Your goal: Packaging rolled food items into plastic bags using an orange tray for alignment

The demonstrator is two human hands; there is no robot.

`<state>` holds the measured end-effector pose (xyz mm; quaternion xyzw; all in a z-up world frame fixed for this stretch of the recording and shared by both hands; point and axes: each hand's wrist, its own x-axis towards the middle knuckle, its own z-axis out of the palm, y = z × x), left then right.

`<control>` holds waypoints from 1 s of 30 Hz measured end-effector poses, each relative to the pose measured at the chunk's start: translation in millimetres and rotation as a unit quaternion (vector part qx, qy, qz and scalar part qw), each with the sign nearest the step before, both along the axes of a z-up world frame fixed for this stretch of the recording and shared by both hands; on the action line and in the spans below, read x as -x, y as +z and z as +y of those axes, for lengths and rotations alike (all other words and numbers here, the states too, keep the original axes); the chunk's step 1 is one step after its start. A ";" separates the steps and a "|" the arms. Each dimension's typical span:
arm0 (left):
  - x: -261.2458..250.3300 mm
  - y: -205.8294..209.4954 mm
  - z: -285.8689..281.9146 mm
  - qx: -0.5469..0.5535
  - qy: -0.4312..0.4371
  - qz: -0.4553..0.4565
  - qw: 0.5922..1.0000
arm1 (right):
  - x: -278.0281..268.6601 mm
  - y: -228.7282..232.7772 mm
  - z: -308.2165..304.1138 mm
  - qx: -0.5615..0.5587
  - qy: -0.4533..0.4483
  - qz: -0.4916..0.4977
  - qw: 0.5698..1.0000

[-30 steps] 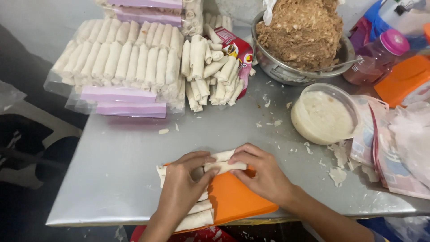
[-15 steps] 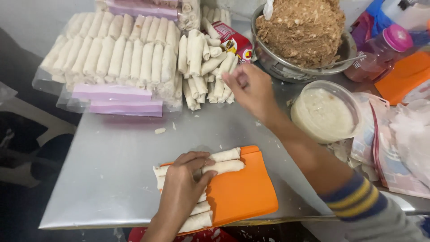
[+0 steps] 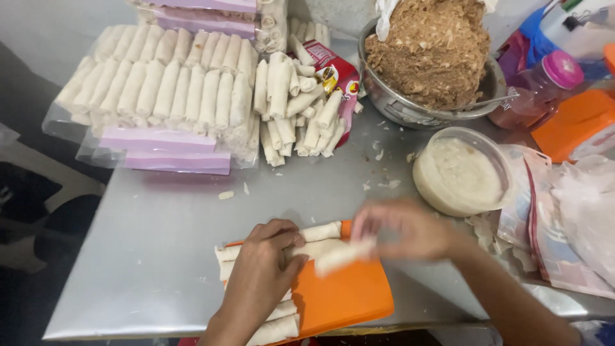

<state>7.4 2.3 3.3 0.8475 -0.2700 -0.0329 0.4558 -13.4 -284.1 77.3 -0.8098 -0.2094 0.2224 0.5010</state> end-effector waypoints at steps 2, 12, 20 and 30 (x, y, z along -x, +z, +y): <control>1.4 -0.4 -0.7 0.014 -0.004 -0.027 1.000 | 17.7 -22.2 22.8 0.029 -0.018 -0.104 0.994; 19.8 -14.7 4.3 -0.009 -0.004 -0.090 0.996 | -96.3 -4.5 27.9 0.003 -0.300 -0.315 0.900; 21.7 -14.3 5.0 -0.010 0.004 -0.090 0.996 | -168.5 -44.6 16.2 -0.022 -0.470 -0.068 0.880; 35.2 29.9 -4.0 0.075 0.039 -0.177 0.981 | -12.7 -5.8 35.8 -0.131 -0.315 0.081 0.937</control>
